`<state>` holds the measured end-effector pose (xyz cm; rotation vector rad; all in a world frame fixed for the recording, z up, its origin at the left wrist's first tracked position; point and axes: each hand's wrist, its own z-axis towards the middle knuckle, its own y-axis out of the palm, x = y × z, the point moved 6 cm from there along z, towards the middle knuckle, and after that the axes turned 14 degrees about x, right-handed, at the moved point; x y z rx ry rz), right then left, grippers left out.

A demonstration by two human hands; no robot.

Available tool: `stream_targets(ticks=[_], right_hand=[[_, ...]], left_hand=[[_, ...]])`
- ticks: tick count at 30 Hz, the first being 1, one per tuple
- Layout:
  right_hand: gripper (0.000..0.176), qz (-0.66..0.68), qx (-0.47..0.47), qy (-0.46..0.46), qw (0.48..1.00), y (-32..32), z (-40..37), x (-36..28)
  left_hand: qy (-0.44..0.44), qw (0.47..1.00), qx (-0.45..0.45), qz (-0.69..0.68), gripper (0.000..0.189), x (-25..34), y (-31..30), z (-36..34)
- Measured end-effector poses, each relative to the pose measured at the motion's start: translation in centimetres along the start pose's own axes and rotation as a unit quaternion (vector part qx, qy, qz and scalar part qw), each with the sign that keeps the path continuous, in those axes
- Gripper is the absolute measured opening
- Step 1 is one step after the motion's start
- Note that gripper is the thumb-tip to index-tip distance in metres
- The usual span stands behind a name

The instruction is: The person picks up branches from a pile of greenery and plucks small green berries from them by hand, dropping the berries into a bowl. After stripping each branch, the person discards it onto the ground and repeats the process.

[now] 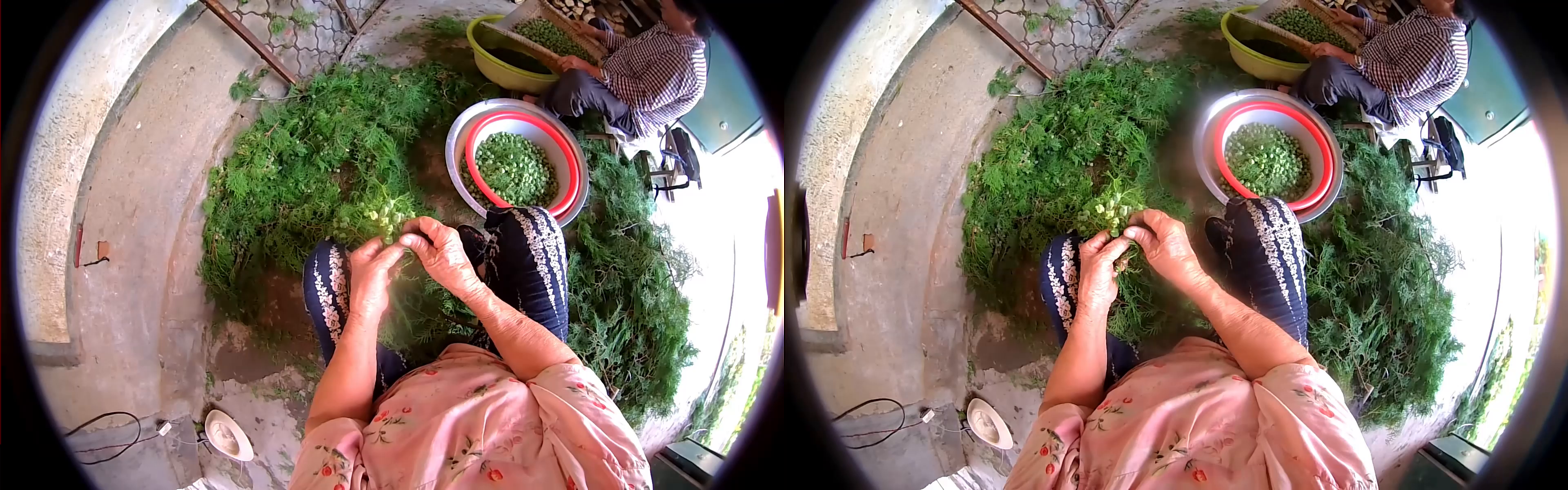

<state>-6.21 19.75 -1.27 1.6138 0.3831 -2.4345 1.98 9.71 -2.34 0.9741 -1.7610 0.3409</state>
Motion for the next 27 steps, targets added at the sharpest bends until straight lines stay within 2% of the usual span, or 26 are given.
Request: stream_targets(ticks=[2,4,7,10,13,14,15,17,21,25,27], right_hand=[[0.016,0.085,-0.006,0.194,0.977,0.2,-0.5,1.5],[0.014,0.182,0.020,0.377,0.908,0.2,-1.0,1.8],[0.015,0.299,0.007,0.422,0.856,0.6,-1.0,2.3],[0.014,0.385,0.085,0.503,0.769,1.0,-1.6,3.4],[0.013,0.387,0.135,0.499,0.763,0.0,-1.3,4.6],[0.009,0.440,0.136,0.480,0.747,-0.5,-0.7,5.3],[0.012,0.474,0.109,0.475,0.733,-0.9,-0.1,5.1],[0.017,0.454,0.076,0.458,0.760,-1.5,0.0,4.4],[0.025,0.370,-0.008,0.496,0.786,-0.3,-1.2,2.8],[0.031,0.303,-0.064,0.379,0.872,0.7,-1.2,0.4],[0.030,0.313,-0.082,0.364,0.873,1.0,-1.2,0.1]], left_hand=[[-0.002,1.000,-0.019,-0.006,0.013,-0.3,0.0,0.2],[-0.013,1.000,-0.002,-0.021,0.012,-0.7,-0.2,0.3],[-0.033,0.996,0.015,-0.078,0.012,-0.7,-0.2,0.3],[-0.037,0.994,0.021,-0.101,0.012,-1.0,-0.5,0.6],[-0.049,0.992,0.050,-0.105,0.012,-1.3,-0.5,0.6],[-0.035,0.991,0.024,-0.127,0.012,-1.6,-1.1,1.2],[-0.031,0.989,0.023,-0.142,0.012,-1.7,-1.4,1.3],[-0.001,0.991,0.030,-0.133,0.011,-1.6,-1.5,1.2],[0.017,0.989,0.040,-0.140,0.010,-1.6,-1.1,1.5],[0.032,0.993,0.023,-0.112,0.010,-0.6,-0.1,0.7],[0.042,0.996,0.011,-0.078,0.010,-0.5,0.0,0.7]])
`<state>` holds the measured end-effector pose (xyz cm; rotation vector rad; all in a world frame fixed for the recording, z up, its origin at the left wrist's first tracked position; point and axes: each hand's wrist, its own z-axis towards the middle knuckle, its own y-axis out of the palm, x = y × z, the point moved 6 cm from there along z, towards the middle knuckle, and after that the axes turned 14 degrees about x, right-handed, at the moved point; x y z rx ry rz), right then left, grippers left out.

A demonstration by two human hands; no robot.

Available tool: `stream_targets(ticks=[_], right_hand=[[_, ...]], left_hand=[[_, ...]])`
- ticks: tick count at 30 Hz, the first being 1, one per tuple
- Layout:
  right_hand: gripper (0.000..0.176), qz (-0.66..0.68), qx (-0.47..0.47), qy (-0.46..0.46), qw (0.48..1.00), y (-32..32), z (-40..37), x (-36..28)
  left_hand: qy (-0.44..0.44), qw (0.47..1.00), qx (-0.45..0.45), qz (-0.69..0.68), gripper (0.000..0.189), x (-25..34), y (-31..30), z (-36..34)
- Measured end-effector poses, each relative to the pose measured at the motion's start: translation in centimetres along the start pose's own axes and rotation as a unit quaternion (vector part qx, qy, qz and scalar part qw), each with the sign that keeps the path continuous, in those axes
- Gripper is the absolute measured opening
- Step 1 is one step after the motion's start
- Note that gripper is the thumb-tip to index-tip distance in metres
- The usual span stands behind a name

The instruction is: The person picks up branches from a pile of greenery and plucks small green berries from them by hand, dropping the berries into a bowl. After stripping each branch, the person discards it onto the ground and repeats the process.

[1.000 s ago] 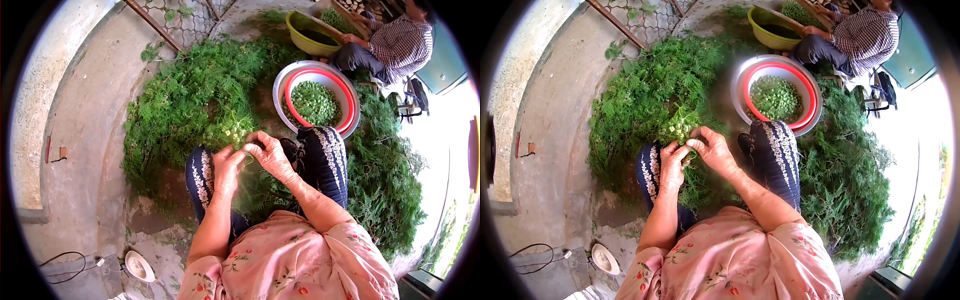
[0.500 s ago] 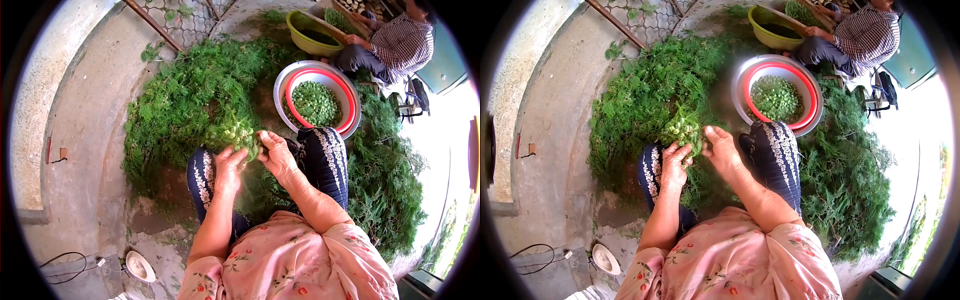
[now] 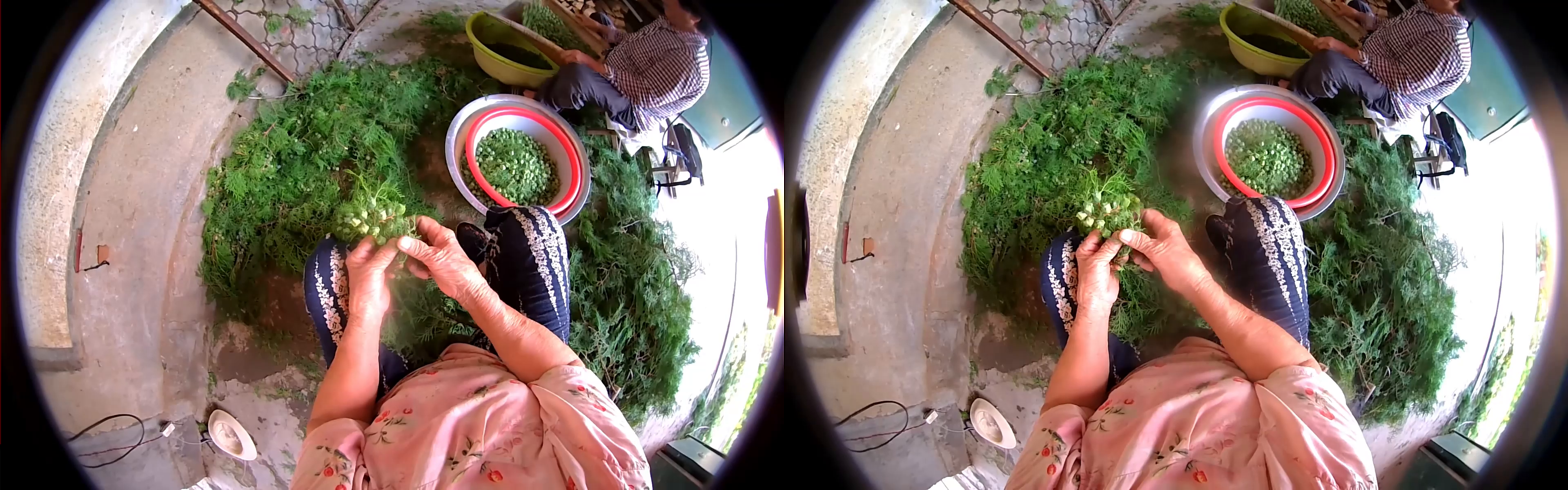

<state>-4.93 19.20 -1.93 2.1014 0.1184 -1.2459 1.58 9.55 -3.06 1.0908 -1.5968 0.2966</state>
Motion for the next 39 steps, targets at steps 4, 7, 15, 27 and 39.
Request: stream_targets(ticks=[4,7,15,27,39], right_hand=[[0.020,-0.054,0.018,-0.021,0.998,-0.3,0.3,0.1],[0.014,-0.064,0.053,-0.008,0.997,-0.9,0.4,0.5],[0.008,0.206,0.041,0.161,0.964,-1.0,0.9,2.5],[0.020,-0.028,0.038,0.049,0.998,-0.8,0.7,0.7],[0.023,-0.247,0.037,0.008,0.968,-0.8,0.9,-0.1]], left_hand=[[-0.005,1.000,-0.002,-0.006,0.011,0.4,0.6,-0.3],[-0.017,1.000,-0.015,0.003,0.011,0.6,1.0,-0.6],[-0.108,0.991,-0.001,-0.083,0.014,-1.2,-0.4,0.9],[-0.022,0.997,0.007,-0.072,0.009,0.1,0.6,0.2],[0.004,0.999,0.021,-0.028,0.007,-0.9,0.2,0.9]])
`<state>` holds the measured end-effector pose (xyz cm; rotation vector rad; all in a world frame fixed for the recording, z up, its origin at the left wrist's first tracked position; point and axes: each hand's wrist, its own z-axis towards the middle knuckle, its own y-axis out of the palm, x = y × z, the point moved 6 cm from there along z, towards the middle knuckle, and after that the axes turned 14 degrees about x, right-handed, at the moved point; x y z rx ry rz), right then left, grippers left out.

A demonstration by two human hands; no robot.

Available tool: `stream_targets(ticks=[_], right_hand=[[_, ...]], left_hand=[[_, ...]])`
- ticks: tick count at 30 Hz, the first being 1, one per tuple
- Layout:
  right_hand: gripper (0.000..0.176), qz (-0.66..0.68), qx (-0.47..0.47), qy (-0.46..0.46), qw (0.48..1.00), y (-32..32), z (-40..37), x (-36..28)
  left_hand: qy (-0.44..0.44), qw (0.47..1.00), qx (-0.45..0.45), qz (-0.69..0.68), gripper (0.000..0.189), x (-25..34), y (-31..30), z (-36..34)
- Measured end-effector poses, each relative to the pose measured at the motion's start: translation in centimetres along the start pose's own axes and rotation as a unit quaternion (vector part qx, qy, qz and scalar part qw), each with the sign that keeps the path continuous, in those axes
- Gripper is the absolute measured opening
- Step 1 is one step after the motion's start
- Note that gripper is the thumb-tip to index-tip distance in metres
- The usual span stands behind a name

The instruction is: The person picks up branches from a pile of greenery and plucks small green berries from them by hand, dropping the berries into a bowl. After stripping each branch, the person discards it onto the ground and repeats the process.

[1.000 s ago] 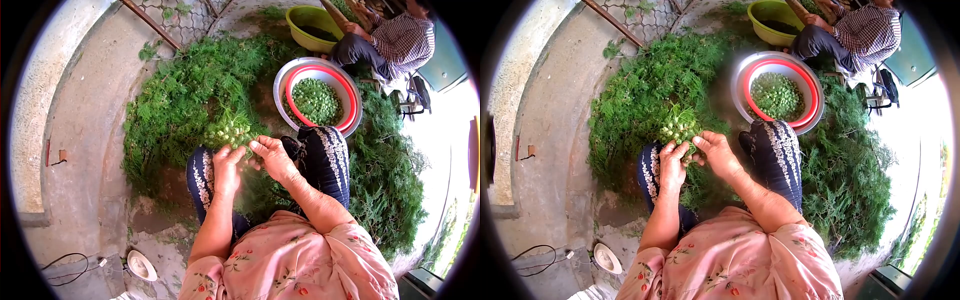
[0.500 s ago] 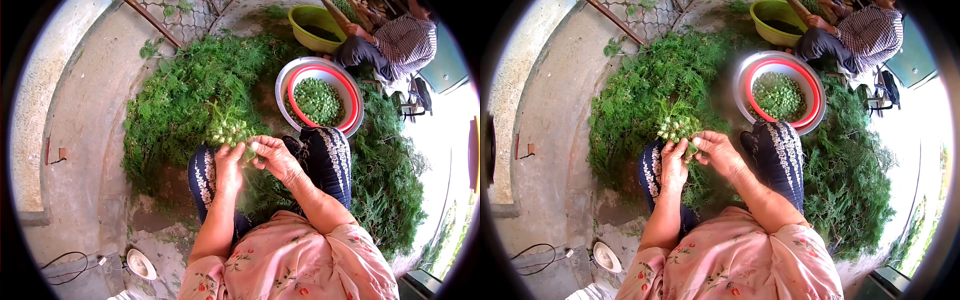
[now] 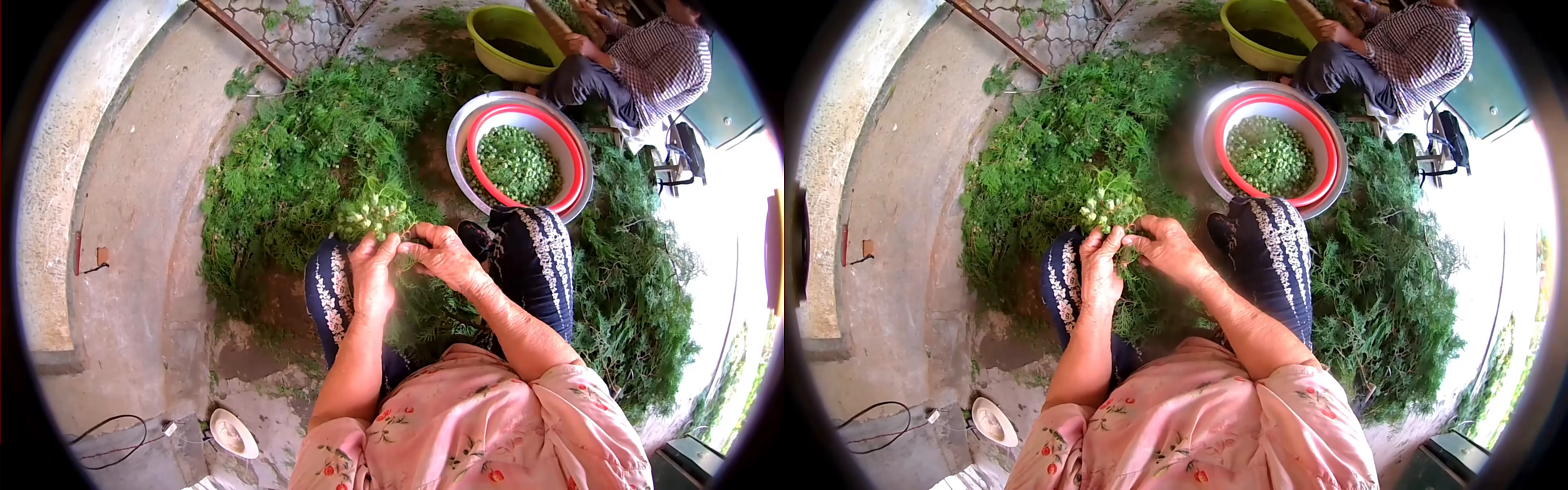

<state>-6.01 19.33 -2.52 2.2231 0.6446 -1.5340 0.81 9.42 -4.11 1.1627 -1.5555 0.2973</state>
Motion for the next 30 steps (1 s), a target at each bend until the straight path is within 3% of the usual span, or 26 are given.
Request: stream_targets(ticks=[2,5,8,11,15,20,30], right_hand=[[0.023,-0.068,-0.011,-0.019,0.997,-0.2,0.1,0.1],[0.019,0.015,-0.052,0.018,0.998,-0.1,0.4,1.5],[0.014,0.248,-0.105,0.081,0.960,0.9,0.0,2.4],[0.014,0.332,-0.133,0.116,0.926,1.1,-0.5,2.4],[0.016,0.339,-0.142,0.134,0.920,0.9,-0.7,2.6],[0.010,0.316,-0.078,0.208,0.923,0.6,-0.9,2.3],[0.008,0.314,-0.107,0.227,0.916,1.0,-0.9,3.7]], left_hand=[[-0.012,1.000,0.008,0.005,0.007,-0.1,-0.1,0.0],[-0.064,0.998,0.008,-0.011,0.010,-0.3,-0.3,0.2],[-0.126,0.990,0.001,-0.059,0.018,-0.5,-0.4,0.3],[-0.128,0.989,-0.017,-0.067,0.019,-0.6,-0.7,0.5],[-0.144,0.988,-0.010,-0.061,0.018,-0.1,-0.2,-0.2],[-0.122,0.992,-0.017,-0.031,0.014,-0.4,-0.3,-0.3],[-0.119,0.992,0.033,-0.017,0.014,-0.6,-0.9,-0.1]])
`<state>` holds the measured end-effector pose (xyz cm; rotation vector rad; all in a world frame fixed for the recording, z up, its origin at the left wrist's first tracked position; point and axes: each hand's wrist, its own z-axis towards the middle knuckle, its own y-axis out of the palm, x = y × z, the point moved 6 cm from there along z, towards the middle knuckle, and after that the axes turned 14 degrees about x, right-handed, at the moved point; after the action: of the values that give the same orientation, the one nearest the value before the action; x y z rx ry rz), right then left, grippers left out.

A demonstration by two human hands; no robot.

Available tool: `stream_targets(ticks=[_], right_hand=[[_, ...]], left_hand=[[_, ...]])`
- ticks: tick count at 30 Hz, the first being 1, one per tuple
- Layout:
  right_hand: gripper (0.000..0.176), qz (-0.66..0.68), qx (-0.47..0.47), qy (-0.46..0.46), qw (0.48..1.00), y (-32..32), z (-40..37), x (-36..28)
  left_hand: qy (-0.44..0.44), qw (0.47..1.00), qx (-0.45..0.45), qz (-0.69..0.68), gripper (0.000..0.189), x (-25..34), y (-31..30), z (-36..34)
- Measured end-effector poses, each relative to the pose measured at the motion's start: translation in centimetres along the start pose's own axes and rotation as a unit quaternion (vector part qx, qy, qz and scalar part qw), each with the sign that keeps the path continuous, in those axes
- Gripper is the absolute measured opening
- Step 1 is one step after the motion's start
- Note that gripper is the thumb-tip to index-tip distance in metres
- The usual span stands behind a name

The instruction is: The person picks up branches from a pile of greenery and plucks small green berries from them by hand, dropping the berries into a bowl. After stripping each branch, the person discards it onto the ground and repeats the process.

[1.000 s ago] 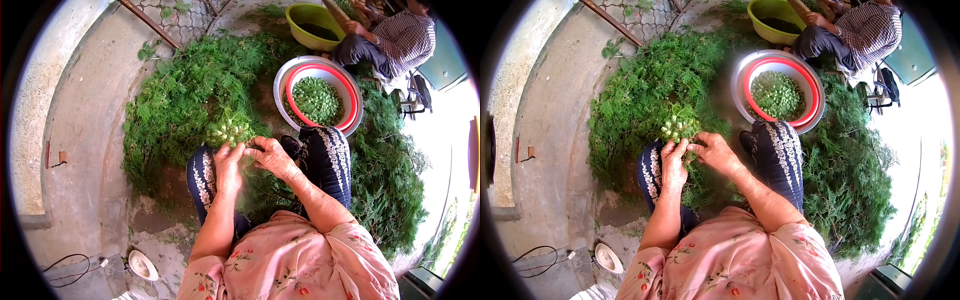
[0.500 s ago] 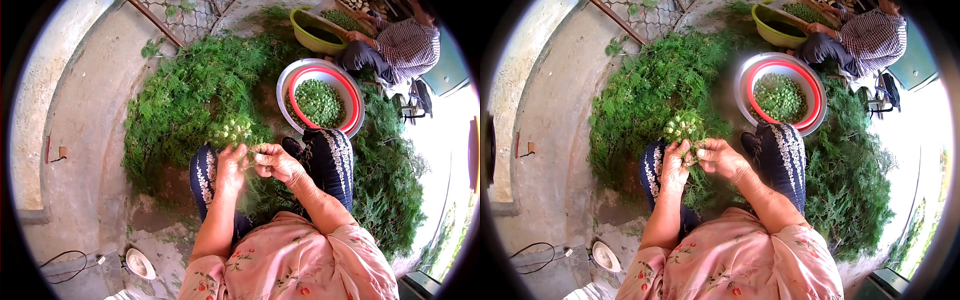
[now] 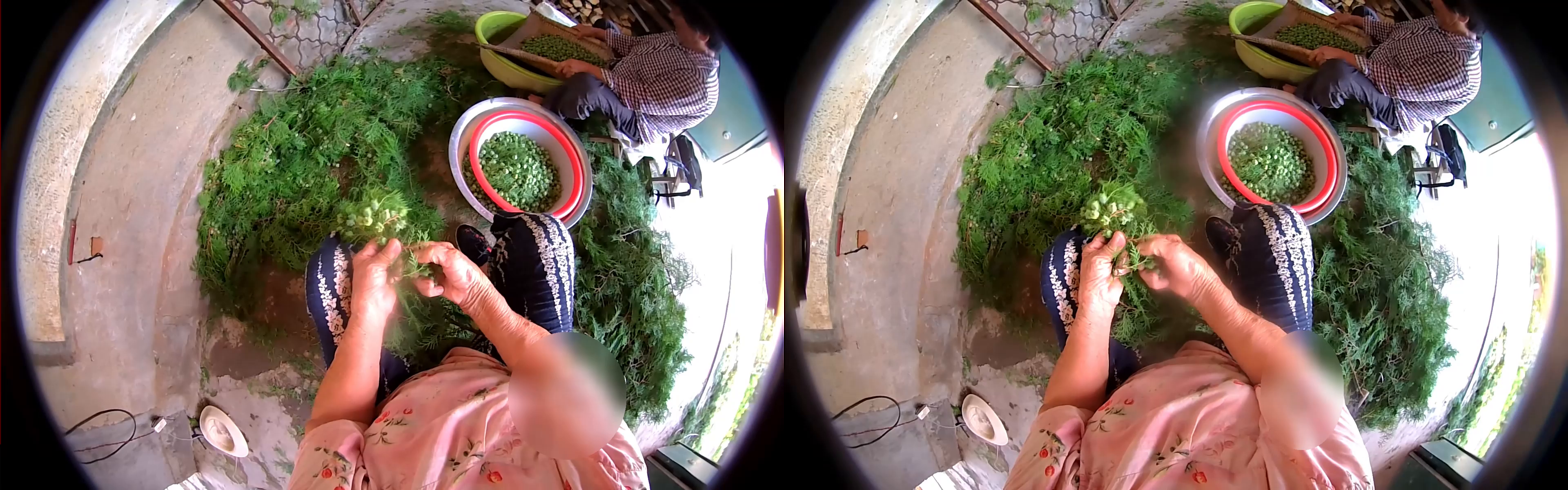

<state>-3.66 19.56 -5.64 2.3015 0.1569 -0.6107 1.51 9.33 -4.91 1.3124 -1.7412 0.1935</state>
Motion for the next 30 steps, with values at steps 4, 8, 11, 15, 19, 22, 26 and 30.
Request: stream_targets(ticks=[4,8,11,15,19,22,26,30], right_hand=[[0.009,-0.147,0.063,-0.092,0.983,-1.2,-1.2,-1.5],[0.012,0.054,0.180,-0.162,0.969,-3.3,-2.7,-6.2],[0.009,0.266,0.309,-0.191,0.893,-7.3,-2.3,-10.6],[0.030,0.317,0.276,-0.293,0.859,-10.3,-2.2,-17.0],[0.060,0.296,0.248,-0.353,0.852,-13.5,-1.9,-20.2],[0.060,0.291,0.229,-0.389,0.844,-14.6,-2.1,-20.8],[0.040,0.277,0.210,-0.375,0.860,-13.7,-1.8,-19.7],[0.017,-0.021,0.177,-0.404,0.897,-5.2,-3.5,-15.7]], left_hand=[[0.033,0.999,-0.002,0.014,0.012,0.6,0.3,0.0],[0.104,0.992,-0.037,0.053,0.011,1.1,0.8,0.0],[0.116,0.989,-0.058,0.073,0.011,0.8,0.9,-0.2],[0.126,0.983,-0.093,0.092,0.016,0.5,1.5,-0.2],[0.107,0.979,-0.129,0.118,0.025,0.7,2.6,-0.9],[0.104,0.975,-0.142,0.135,0.031,0.6,2.6,-0.6],[0.167,0.964,-0.125,0.167,0.028,0.8,3.1,-0.8],[0.246,0.939,-0.116,0.211,0.018,-0.2,2.2,0.7]])
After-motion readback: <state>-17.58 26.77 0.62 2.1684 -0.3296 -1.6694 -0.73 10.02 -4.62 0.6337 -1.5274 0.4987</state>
